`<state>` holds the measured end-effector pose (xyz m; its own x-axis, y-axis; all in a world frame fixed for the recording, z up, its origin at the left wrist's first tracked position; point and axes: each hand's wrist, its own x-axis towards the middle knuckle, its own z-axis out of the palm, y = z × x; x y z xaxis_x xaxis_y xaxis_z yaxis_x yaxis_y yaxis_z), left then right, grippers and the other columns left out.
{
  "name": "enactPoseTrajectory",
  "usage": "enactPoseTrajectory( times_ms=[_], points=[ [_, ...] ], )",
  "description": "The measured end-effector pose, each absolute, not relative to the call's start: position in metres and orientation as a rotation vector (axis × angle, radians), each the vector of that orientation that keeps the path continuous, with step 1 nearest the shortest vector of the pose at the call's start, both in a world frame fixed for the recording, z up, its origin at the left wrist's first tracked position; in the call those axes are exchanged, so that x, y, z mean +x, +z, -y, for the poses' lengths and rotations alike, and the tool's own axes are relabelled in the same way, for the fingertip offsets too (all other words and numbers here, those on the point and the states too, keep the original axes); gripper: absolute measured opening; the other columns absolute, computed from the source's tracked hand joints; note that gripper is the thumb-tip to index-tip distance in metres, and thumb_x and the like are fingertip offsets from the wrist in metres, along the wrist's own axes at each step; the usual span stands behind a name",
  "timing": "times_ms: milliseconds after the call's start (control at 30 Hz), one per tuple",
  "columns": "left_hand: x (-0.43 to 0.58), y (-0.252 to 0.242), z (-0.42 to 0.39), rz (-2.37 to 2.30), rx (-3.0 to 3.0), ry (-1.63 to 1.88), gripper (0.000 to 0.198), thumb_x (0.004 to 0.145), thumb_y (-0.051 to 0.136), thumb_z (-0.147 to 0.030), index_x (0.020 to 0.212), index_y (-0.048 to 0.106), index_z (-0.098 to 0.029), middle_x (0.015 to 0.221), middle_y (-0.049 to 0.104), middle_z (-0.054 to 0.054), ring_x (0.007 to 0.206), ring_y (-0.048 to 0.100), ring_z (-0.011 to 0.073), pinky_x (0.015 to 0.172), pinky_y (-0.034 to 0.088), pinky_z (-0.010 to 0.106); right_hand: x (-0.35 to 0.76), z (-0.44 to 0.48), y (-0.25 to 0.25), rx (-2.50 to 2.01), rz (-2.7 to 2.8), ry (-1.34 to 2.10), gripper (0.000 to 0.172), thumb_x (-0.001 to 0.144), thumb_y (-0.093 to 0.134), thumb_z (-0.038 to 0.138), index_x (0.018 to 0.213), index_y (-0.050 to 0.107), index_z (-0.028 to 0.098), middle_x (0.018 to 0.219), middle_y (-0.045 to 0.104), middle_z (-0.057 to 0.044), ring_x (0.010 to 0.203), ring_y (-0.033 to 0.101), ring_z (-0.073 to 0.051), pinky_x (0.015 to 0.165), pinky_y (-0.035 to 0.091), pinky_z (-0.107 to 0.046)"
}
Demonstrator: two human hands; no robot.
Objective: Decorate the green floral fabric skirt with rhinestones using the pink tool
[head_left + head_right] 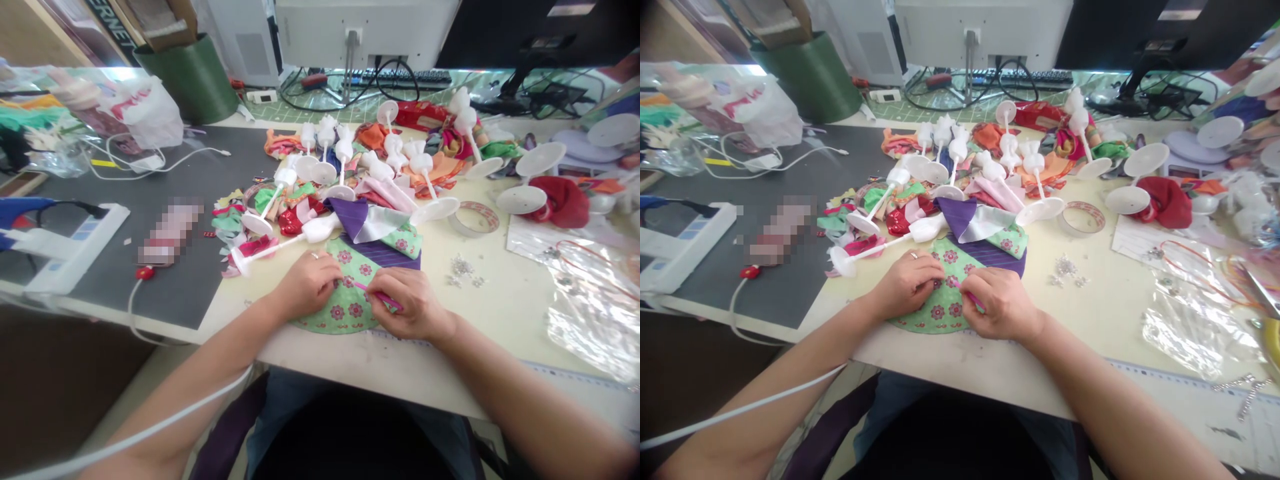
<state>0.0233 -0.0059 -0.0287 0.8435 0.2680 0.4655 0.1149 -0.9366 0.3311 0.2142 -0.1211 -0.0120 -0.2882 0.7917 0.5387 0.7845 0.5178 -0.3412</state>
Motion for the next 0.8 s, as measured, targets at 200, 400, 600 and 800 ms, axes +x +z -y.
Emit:
enactPoseTrajectory(
  times_ms=[200,400,600,800],
  points=[
    [0.0246,-0.0296,0.0066,-0.264,2.743,0.762,0.025,0.082,0.045,-0.007,0.089,0.067,-0.016,0.087,0.07,0.007,0.083,0.059,0.02,0.075,0.045,0.035,0.2143,0.1214,-0.0139,-1.31,2.086,0.031,0.009,0.076,0.05,0.011,0.077,0.054,0.018,0.065,0.059,-0.001,0.057,0.053,-0.013,0.054,0.039,-0.025],
    [0.0244,-0.0297,0.0068,-0.265,2.747,0.762,0.025,0.084,0.044,-0.007,0.088,0.067,-0.016,0.088,0.07,0.007,0.083,0.058,0.02,0.076,0.045,0.035,0.2139,0.1213,-0.0153,-1.318,2.095,0.021,0.009,0.078,0.048,0.012,0.077,0.053,0.019,0.063,0.058,0.0,0.056,0.05,-0.012,0.054,0.038,-0.024],
    [0.0242,-0.0311,0.0064,-0.251,2.746,0.759,0.025,0.084,0.044,-0.008,0.09,0.067,-0.016,0.089,0.07,0.007,0.083,0.058,0.0202,0.076,0.045,0.036,0.213,0.1206,-0.0137,-1.311,2.099,0.033,0.009,0.077,0.048,0.011,0.077,0.052,0.019,0.062,0.057,0.0,0.055,0.05,-0.012,0.052,0.037,-0.025],
    [0.0242,-0.0327,0.0058,-0.262,2.784,0.694,0.027,0.086,0.044,-0.009,0.095,0.068,-0.017,0.091,0.069,0.007,0.086,0.059,0.0199,0.079,0.045,0.036,0.2132,0.1197,-0.0131,-1.306,2.09,0.055,0.011,0.075,0.048,0.01,0.077,0.052,0.019,0.063,0.057,0.0,0.055,0.05,-0.012,0.052,0.037,-0.024]
  ],
)
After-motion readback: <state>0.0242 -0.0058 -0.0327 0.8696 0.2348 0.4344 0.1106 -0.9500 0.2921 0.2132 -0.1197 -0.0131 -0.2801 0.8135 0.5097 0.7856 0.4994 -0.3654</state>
